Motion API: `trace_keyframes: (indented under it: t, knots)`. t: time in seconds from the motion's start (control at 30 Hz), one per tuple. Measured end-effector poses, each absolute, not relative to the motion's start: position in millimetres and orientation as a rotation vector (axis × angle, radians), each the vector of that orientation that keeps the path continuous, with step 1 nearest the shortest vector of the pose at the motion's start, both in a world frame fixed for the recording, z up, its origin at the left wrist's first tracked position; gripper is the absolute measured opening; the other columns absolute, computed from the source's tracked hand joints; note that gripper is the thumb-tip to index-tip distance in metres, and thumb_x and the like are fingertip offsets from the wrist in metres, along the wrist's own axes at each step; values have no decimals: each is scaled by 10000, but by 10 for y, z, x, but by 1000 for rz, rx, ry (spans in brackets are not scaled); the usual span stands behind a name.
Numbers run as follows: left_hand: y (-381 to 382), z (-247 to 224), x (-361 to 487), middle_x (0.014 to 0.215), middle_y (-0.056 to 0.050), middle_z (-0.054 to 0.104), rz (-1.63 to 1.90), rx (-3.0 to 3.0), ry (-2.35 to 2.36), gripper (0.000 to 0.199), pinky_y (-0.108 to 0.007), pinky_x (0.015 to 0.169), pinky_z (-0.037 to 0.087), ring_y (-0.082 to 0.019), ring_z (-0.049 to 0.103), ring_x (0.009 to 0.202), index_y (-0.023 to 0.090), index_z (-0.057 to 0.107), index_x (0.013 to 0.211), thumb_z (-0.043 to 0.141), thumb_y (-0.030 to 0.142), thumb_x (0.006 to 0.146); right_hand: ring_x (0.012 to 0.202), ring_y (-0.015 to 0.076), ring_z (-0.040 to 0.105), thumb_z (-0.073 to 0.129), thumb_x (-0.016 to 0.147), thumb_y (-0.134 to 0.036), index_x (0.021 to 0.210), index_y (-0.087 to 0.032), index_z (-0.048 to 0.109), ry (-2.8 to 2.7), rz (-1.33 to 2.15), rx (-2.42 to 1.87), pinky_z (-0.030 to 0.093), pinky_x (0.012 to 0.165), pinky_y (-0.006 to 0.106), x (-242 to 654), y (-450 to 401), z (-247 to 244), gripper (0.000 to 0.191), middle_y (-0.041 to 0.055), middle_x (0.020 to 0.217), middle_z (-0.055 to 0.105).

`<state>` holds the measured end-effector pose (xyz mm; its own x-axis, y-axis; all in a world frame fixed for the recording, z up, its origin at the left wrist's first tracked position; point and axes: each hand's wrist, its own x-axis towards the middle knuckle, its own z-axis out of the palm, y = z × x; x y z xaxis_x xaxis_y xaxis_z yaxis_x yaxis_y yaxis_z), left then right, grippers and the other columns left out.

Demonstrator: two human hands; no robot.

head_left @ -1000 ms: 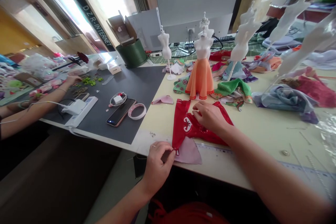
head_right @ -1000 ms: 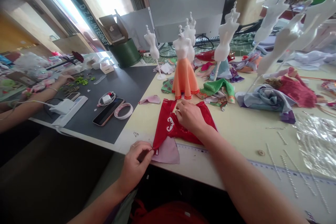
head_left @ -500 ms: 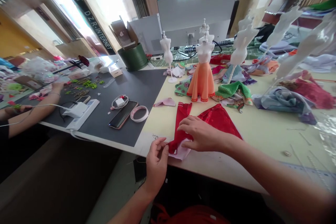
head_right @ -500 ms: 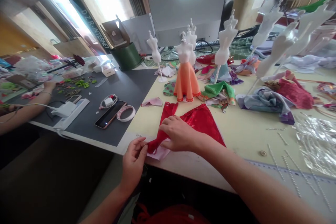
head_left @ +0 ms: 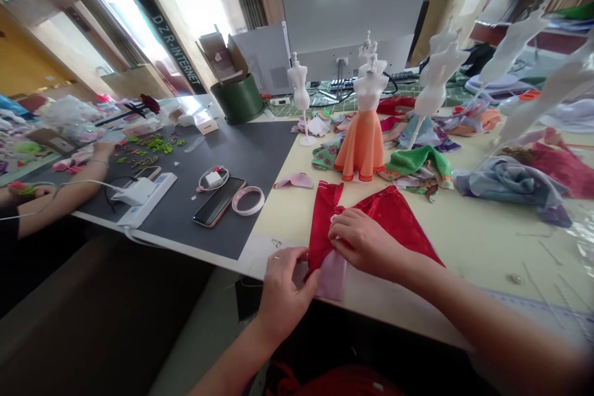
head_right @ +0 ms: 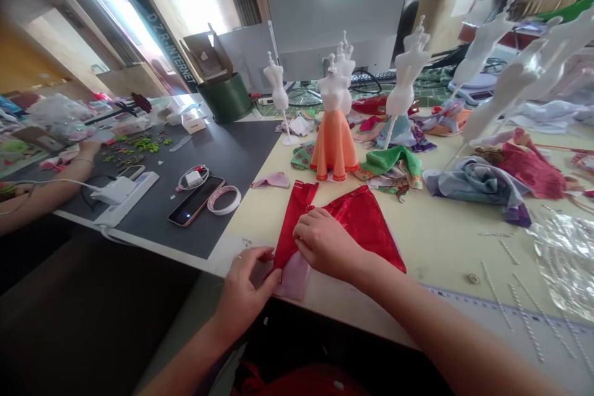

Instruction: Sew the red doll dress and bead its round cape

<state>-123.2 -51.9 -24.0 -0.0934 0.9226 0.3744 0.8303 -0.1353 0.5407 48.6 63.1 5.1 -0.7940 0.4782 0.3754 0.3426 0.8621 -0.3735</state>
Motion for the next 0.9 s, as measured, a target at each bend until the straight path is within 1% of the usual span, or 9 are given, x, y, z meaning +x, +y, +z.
trace_keyframes:
  t: [0.07,0.2,0.3,0.4,0.47,0.53,0.73,0.9]
  knots:
    - [-462,-207,-1189,944,-72,627,965,2168,1974,265,-416,834,446,-231,555,890,160,577,1005,629,275,772,744,180,481,473,844,-104,749,-162,601,-2594,340,-560,390,770,340,551,566,37,170,55,748,569]
    - [-324,-203,-1142,872,-58,629,834,2306,1960,81,-418,812,408,-221,536,828,173,622,836,553,212,824,810,197,479,467,857,-120,832,-160,627,-2681,326,-491,395,787,360,641,460,-76,166,70,824,570]
    - [-244,-188,-1157,778,-41,630,866,2113,1930,145,-377,769,414,-198,540,778,172,615,737,516,194,842,809,193,474,450,871,-117,843,-156,637,-2696,340,-504,408,761,351,655,441,-152,192,74,848,568]
    - [-209,-159,-1191,698,-21,614,950,1780,1848,207,-299,677,438,-161,553,699,165,610,710,501,262,857,797,190,471,437,883,-123,831,-153,644,-2679,354,-519,416,748,345,643,452,-172,216,78,854,569]
    - [-205,-153,-1206,679,-17,612,982,1629,1802,246,-258,614,436,-145,557,663,159,617,713,489,305,864,805,193,472,430,889,-127,837,-153,645,-2664,356,-525,417,756,347,633,456,-172,222,80,861,571]
    - [-208,-163,-1207,695,-22,628,1003,1556,1791,251,-241,588,437,-143,565,660,154,633,738,493,323,861,805,194,472,429,891,-125,847,-153,641,-2649,341,-531,414,759,348,625,453,-178,218,80,858,571]
    - [-227,-206,-1180,800,-44,680,1069,1412,1755,234,-250,601,480,-154,598,687,173,676,930,505,315,856,768,196,467,402,895,-113,892,-150,601,-2556,189,-590,397,767,363,571,436,-242,202,78,814,563]
    - [-243,-242,-1170,807,-54,688,1150,1353,1712,251,-260,612,505,-168,626,713,172,678,971,540,335,837,827,212,483,389,912,-126,923,-149,579,-2511,83,-576,381,847,387,499,434,-246,192,87,836,572]
